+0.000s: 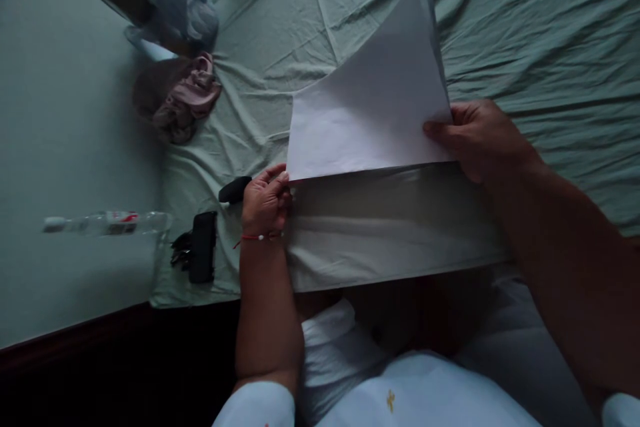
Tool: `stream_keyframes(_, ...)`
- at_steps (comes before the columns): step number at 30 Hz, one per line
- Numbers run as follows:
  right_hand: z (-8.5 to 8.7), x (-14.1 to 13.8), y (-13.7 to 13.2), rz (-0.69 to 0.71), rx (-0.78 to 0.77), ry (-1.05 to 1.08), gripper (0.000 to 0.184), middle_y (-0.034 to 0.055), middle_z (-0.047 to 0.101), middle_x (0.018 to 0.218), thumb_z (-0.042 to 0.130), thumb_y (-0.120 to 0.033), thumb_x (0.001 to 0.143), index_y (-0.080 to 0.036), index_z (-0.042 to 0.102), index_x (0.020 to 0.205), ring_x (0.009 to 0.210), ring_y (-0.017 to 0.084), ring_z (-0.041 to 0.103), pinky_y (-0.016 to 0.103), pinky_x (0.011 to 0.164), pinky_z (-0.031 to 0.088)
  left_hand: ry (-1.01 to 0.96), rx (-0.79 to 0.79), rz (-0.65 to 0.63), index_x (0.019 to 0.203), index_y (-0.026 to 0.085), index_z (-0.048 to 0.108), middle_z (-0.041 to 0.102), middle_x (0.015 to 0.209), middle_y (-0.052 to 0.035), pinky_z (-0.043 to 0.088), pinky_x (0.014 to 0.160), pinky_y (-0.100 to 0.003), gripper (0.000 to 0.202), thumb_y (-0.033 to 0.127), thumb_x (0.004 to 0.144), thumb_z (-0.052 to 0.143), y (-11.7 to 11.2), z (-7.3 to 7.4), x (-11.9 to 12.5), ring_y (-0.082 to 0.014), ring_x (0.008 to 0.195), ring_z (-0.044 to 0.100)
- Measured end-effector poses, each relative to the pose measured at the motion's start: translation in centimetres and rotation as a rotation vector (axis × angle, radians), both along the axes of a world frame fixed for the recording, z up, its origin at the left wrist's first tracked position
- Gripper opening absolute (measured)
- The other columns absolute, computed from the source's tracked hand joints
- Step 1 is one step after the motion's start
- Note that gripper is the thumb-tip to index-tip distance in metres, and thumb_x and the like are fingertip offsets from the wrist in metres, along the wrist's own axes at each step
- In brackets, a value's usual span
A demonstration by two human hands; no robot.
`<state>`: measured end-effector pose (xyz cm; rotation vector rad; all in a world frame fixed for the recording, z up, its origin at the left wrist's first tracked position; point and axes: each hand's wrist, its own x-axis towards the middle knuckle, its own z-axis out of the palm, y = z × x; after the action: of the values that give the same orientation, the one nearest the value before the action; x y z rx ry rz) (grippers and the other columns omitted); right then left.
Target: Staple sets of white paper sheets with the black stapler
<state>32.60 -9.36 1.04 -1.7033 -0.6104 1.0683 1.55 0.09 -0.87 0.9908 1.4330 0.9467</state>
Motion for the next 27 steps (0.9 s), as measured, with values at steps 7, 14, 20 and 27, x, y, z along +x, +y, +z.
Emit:
stream_keyframes(7,-0.4,0.1,-0.2,0.117,-0.070,-0.197,0.009,-0.0010,0.060,0.065,0.069,-0.017,0.089,-0.014,0.075,0.084,0.052,0.003,0.047,0.013,0.046,0.032,0.064,0.000,0.093,0.103,0.021,0.046,0.063,0.058,0.0082,0.021,0.038,-0.016,0.032,0.013,0.080,0.067,-0.2,0.3,0.3,-0.0042,0.035,0.037)
stream_keyframes(14,0.2,-0.5,-0.2,0.024,-0.068,-0.251,0.019,-0.0028,0.053,0.058,0.063,-0.022,0.095,-0.015,0.069,0.079,0.044,0.002,0.042,0.013,0.040,0.027,0.066,-0.085,-0.066,0.106,0.014,0.058,0.067,0.057,0.0022,0.017,0.039,-0.018,0.030,0.014,0.078,0.068,-0.3,0.4,0.1,-0.0039,0.036,0.034)
stream_keyframes(20,0.3,-0.8,0.1,0.017,-0.204,-0.416,0.035,-0.0020,0.047,0.047,0.055,-0.040,0.101,-0.019,0.053,0.073,0.034,0.005,0.035,0.017,0.036,0.019,0.102,-0.078,-0.089,0.099,0.012,0.065,0.066,0.055,0.0013,0.015,0.038,-0.019,0.023,0.017,0.077,0.070,-0.2,0.1,-0.1,-0.0035,0.035,0.030)
stream_keyframes(27,0.8,-1.1,0.3,-0.006,-0.208,-0.402,0.038,-0.0021,0.046,0.045,0.054,-0.041,0.102,-0.019,0.053,0.071,0.033,0.005,0.033,0.017,0.037,0.018,0.142,-0.090,-0.092,0.090,0.012,0.067,0.065,0.055,0.0021,0.020,0.038,-0.018,0.015,0.020,0.077,0.068,-0.2,0.0,-0.1,-0.0038,0.037,0.031)
